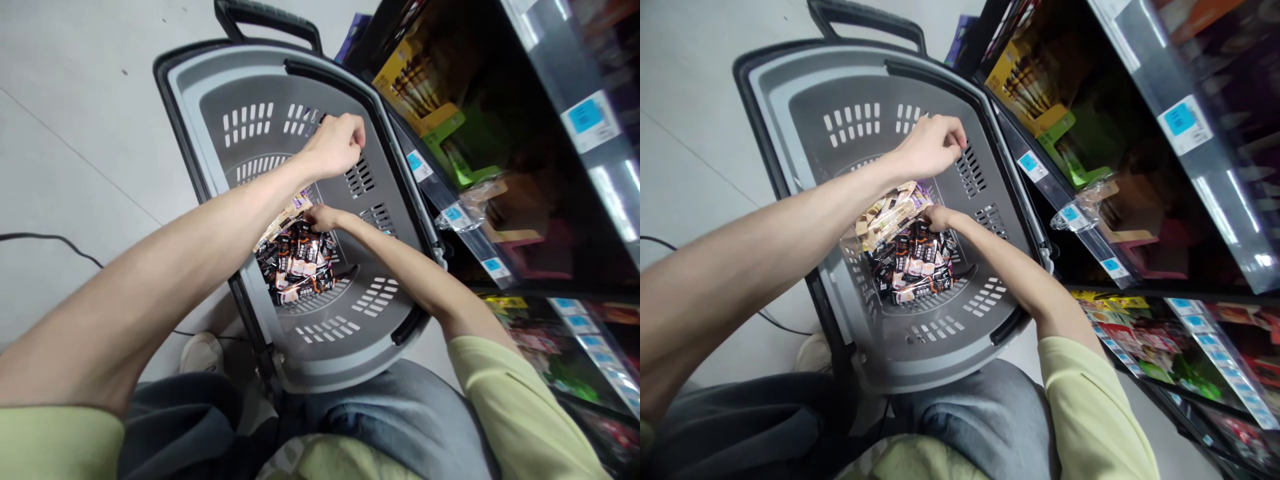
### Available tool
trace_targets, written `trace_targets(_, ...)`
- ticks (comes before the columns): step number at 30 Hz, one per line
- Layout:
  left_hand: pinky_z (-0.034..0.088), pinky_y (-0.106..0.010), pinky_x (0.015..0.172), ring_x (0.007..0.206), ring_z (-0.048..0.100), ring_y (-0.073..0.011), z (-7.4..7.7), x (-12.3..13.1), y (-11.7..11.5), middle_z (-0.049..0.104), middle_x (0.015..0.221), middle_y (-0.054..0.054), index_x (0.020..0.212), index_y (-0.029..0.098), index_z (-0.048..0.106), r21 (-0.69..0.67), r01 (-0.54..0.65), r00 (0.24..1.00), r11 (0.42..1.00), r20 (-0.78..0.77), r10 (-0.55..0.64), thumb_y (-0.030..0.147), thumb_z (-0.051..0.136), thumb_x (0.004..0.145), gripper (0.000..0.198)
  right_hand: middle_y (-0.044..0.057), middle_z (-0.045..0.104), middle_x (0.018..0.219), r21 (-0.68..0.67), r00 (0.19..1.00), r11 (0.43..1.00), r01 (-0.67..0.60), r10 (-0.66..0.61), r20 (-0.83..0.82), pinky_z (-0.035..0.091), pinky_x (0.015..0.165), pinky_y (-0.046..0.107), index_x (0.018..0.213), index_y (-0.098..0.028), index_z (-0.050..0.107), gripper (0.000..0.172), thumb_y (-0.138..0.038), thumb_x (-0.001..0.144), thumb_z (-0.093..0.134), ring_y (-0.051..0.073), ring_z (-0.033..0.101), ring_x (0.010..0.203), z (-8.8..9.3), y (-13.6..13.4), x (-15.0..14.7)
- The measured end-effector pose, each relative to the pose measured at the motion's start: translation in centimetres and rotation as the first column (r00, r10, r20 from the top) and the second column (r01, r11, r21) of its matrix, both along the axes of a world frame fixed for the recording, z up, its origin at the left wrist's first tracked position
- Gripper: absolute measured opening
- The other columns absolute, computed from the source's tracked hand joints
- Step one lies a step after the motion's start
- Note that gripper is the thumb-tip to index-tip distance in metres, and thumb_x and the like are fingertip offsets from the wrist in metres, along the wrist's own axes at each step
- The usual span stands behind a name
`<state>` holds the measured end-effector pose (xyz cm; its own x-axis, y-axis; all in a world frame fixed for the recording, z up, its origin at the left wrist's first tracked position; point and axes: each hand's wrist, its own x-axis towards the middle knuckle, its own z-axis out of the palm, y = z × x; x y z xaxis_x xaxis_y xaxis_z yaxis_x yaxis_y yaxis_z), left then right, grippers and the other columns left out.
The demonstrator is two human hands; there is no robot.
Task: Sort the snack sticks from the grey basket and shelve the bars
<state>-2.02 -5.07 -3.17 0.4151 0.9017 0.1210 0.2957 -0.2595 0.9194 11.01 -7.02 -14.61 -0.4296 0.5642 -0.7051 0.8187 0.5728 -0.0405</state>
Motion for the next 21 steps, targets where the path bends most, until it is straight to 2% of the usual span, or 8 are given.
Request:
trace_targets(5, 0.043, -0.035, 0.098, 0.104, 0.063, -0.0249, -0.3, 0.1, 0.2, 0.072, 0.090, -0.006, 0.081, 0.024, 0.069, 0.003, 0.014, 0.999, 1.000, 0.036, -0.015, 0.008, 0.055, 0.070, 0.024, 0.014, 0.071, 0.109, 0.014, 0.998, 0.998, 0.054, -0.054, -0.041, 0.045, 0.076, 0.027, 0.098, -0.011, 0.070, 0.025, -0.009, 0.074, 0.066, 0.023, 0.063, 0.093, -0.4, -0.7, -0.9)
trace_targets(9, 0.044, -0.036, 0.097, 0.104, 0.063, -0.0264, -0.5, 0.3, 0.3, 0.070, 0.085, -0.007, 0.076, 0.023, 0.068, -0.009, 0.015, 0.997, 1.000, 0.079, -0.014, 0.006, 0.056, 0.069, 0.023, 0.010, 0.072, 0.099, 0.017, 0.983, 0.995, 0.103, -0.100, -0.154, 0.046, 0.074, 0.024, 0.090, -0.011, 0.072, 0.018, -0.010, 0.073, 0.066, 0.018, 0.060, 0.084, -0.5, -0.7, -1.0)
trace_targets(14, 0.043, -0.035, 0.097, 0.104, 0.062, -0.0263, -0.4, 0.2, 0.3, 0.069, 0.078, -0.005, 0.070, 0.023, 0.066, -0.092, 0.003, 0.991, 0.996, 0.136, 0.010, 0.004, 0.056, 0.068, 0.022, 0.006, 0.071, 0.093, -0.004, 0.947, 0.972, 0.234, -0.229, -0.225, 0.044, 0.067, 0.020, 0.096, -0.012, 0.071, 0.025, -0.014, 0.072, 0.066, 0.014, 0.059, 0.077, -0.4, -0.6, -1.2)
trace_targets(19, 0.043, -0.034, 0.097, 0.100, 0.063, -0.0250, -0.4, 0.1, 0.3, 0.069, 0.078, -0.004, 0.068, 0.024, 0.066, -0.075, 0.013, 0.991, 0.997, 0.130, -0.004, 0.004, 0.056, 0.068, 0.022, -0.001, 0.064, 0.072, -0.093, 0.910, 0.959, 0.269, -0.285, -0.302, 0.040, 0.059, 0.022, 0.073, -0.016, 0.065, 0.008, -0.020, 0.067, 0.065, 0.012, 0.052, 0.065, 0.7, -0.7, -1.7)
trace_targets(21, 0.043, -0.035, 0.096, 0.099, 0.063, -0.0249, -0.4, 0.1, 0.4, 0.069, 0.079, -0.004, 0.069, 0.024, 0.066, -0.052, 0.024, 0.993, 0.998, 0.115, -0.018, 0.004, 0.057, 0.068, 0.021, -0.003, 0.057, 0.064, -0.109, 0.882, 0.950, 0.294, -0.313, -0.352, 0.036, 0.056, 0.023, 0.066, -0.017, 0.060, 0.008, -0.022, 0.065, 0.065, 0.010, 0.046, 0.061, 1.4, -0.6, -1.8)
